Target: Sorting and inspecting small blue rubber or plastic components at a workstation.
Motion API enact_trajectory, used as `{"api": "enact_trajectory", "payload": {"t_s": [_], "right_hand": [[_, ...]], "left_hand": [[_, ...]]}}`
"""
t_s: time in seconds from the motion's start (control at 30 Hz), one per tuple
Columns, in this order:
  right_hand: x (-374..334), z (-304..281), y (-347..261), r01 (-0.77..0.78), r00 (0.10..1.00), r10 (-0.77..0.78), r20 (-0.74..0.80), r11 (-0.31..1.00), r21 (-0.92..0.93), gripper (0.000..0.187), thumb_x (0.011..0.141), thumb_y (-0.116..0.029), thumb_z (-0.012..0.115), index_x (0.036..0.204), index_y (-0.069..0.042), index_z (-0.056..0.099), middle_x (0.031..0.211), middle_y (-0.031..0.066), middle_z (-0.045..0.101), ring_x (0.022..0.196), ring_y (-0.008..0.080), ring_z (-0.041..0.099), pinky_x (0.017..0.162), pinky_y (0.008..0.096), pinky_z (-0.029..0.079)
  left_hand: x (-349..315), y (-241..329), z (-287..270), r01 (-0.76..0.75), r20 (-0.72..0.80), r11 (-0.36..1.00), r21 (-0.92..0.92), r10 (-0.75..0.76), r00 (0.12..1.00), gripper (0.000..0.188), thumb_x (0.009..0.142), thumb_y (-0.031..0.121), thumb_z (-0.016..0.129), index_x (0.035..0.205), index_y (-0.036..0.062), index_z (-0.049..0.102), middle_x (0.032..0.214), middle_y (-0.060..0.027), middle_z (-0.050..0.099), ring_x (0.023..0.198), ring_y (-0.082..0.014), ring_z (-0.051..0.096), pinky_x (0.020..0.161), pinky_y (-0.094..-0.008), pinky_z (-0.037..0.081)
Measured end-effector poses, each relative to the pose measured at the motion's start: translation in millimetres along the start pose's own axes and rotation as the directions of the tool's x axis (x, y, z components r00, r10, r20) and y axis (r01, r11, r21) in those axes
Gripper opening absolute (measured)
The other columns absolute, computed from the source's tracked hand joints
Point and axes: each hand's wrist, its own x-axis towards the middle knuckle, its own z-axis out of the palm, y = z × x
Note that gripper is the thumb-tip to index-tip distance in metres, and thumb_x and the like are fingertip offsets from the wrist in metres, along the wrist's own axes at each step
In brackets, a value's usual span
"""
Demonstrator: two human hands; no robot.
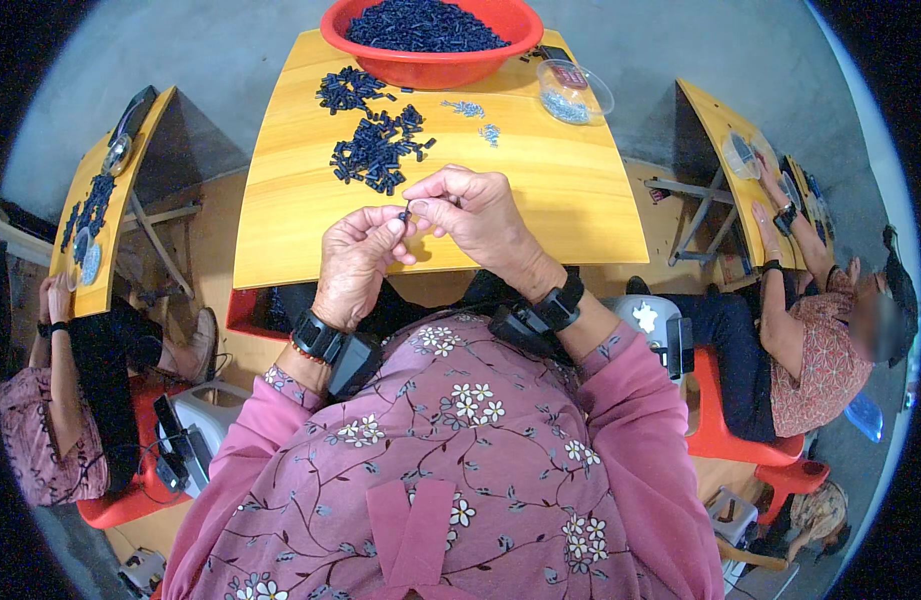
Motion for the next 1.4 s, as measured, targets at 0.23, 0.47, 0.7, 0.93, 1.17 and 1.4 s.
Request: {"api": "enact_trajectory", "payload": {"t_s": [0.23, 0.47, 0.7, 0.93, 1.17, 1.4], "right_hand": [[1, 1, 6, 0.034, 0.999, -0.035, -0.01, 0.996, -0.085, 0.014, 0.088, -0.001, 0.065, 0.101, 0.003, 0.068, 0.085, 0.0064, 0.07, 0.075, 0.0092, 0.067, 0.067, 0.0216, 0.054], [2, 4, 5, -0.002, 1.0, 0.001, -0.014, 0.998, -0.058, 0.013, 0.089, -0.002, 0.065, 0.1, 0.004, 0.068, 0.083, 0.0065, 0.07, 0.073, 0.0085, 0.066, 0.065, 0.0216, 0.054], [3, 4, 4, -0.004, 1.0, 0.003, -0.008, 0.996, -0.09, 0.012, 0.089, -0.003, 0.065, 0.097, 0.004, 0.068, 0.08, 0.0067, 0.069, 0.07, 0.0086, 0.066, 0.063, 0.0217, 0.054], [2, 6, 0, -0.005, 1.0, 0.005, 0.0, 0.987, -0.16, 0.007, 0.085, -0.002, 0.067, 0.089, 0.004, 0.067, 0.08, 0.0071, 0.065, 0.07, 0.0102, 0.063, 0.062, 0.0247, 0.052], [-3, 2, -4, 0.191, 0.978, -0.139, 0.153, 0.89, -0.415, 0.011, 0.085, 0.004, 0.064, 0.095, 0.004, 0.068, 0.084, 0.004, 0.059, 0.074, 0.0092, 0.059, 0.068, 0.0225, 0.049], [-5, -5, -16, -0.122, 0.99, 0.131, 0.06, 0.982, -0.142, 0.035, 0.084, 0.0, 0.067, 0.118, 0.004, 0.06, 0.096, 0.0054, 0.061, 0.081, 0.0089, 0.063, 0.075, 0.0226, 0.052]], "left_hand": [[-2, 3, 2, -0.03, 0.019, 1.0, 0.011, 0.029, 0.999, 0.017, 0.092, 0.009, 0.063, 0.104, -0.0037, 0.062, 0.096, -0.0153, 0.07, 0.076, -0.0143, 0.065, 0.065, -0.0256, 0.054], [-2, 2, 0, -0.006, 0.015, 1.0, 0.02, 0.006, 1.0, 0.017, 0.092, 0.009, 0.063, 0.103, -0.0034, 0.063, 0.093, -0.0135, 0.07, 0.073, -0.0133, 0.065, 0.063, -0.0257, 0.054], [-2, 1, 0, -0.015, 0.015, 1.0, 0.012, 0.014, 1.0, 0.015, 0.093, 0.008, 0.063, 0.101, -0.0039, 0.063, 0.089, -0.0109, 0.069, 0.07, -0.0124, 0.063, 0.062, -0.0255, 0.054], [-2, -1, 8, -0.05, -0.058, 0.998, 0.046, 0.053, 0.997, 0.013, 0.091, 0.002, 0.062, 0.1, -0.0066, 0.063, 0.086, -0.0118, 0.068, 0.063, -0.0121, 0.062, 0.058, -0.0254, 0.055], [-6, -6, 8, -0.029, -0.036, 0.996, 0.088, 0.032, 0.999, 0.011, 0.093, 0.004, 0.06, 0.099, -0.0043, 0.062, 0.087, -0.0107, 0.068, 0.067, -0.0124, 0.062, 0.063, -0.0282, 0.056], [-1, -1, 2, 0.012, 0.002, 0.995, -0.098, -0.012, 1.0, 0.012, 0.093, 0.006, 0.061, 0.099, -0.0042, 0.064, 0.088, -0.0095, 0.068, 0.068, -0.0132, 0.063, 0.066, -0.0299, 0.057]]}}
